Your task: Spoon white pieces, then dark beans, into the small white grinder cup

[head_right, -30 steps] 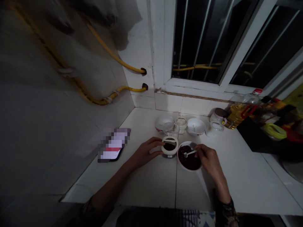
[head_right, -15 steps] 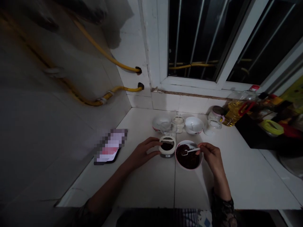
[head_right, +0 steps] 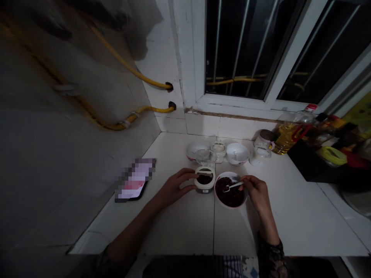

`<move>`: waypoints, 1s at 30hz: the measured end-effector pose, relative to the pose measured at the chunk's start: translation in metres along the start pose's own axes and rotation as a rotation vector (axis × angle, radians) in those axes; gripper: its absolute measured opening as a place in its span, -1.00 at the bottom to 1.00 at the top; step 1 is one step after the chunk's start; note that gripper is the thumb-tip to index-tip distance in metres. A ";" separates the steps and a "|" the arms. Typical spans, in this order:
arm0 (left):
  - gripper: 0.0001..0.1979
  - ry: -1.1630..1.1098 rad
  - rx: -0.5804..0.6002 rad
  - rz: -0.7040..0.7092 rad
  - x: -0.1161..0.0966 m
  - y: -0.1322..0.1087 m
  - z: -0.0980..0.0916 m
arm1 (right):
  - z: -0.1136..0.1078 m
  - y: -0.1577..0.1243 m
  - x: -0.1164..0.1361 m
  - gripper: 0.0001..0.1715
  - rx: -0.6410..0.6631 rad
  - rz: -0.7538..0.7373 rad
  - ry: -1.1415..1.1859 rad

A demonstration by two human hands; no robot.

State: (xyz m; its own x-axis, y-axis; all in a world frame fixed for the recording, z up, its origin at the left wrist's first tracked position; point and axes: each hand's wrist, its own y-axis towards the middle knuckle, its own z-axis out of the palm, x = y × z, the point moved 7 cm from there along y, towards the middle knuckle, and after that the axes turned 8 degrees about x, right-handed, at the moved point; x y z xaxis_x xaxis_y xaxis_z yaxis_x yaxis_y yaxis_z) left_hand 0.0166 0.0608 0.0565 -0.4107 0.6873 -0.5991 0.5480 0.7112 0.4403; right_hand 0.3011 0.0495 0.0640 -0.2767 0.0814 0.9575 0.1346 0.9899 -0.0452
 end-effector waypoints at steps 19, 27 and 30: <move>-0.75 0.012 -0.002 0.002 -0.001 0.000 0.000 | -0.006 0.002 -0.002 -0.61 -0.047 0.043 0.250; -0.75 0.019 0.000 0.031 -0.001 0.000 0.001 | 0.042 -0.015 0.061 -0.69 -0.033 -0.399 -0.124; -0.75 0.013 0.007 0.025 -0.002 0.001 0.002 | 0.074 -0.025 0.072 -0.72 0.134 -0.615 -0.403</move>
State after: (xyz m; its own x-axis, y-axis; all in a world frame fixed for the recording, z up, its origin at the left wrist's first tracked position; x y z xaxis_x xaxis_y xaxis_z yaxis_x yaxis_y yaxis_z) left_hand 0.0192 0.0598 0.0564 -0.4060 0.7069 -0.5792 0.5637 0.6925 0.4502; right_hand 0.2072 0.0392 0.1130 -0.5952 -0.4811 0.6436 -0.2675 0.8739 0.4059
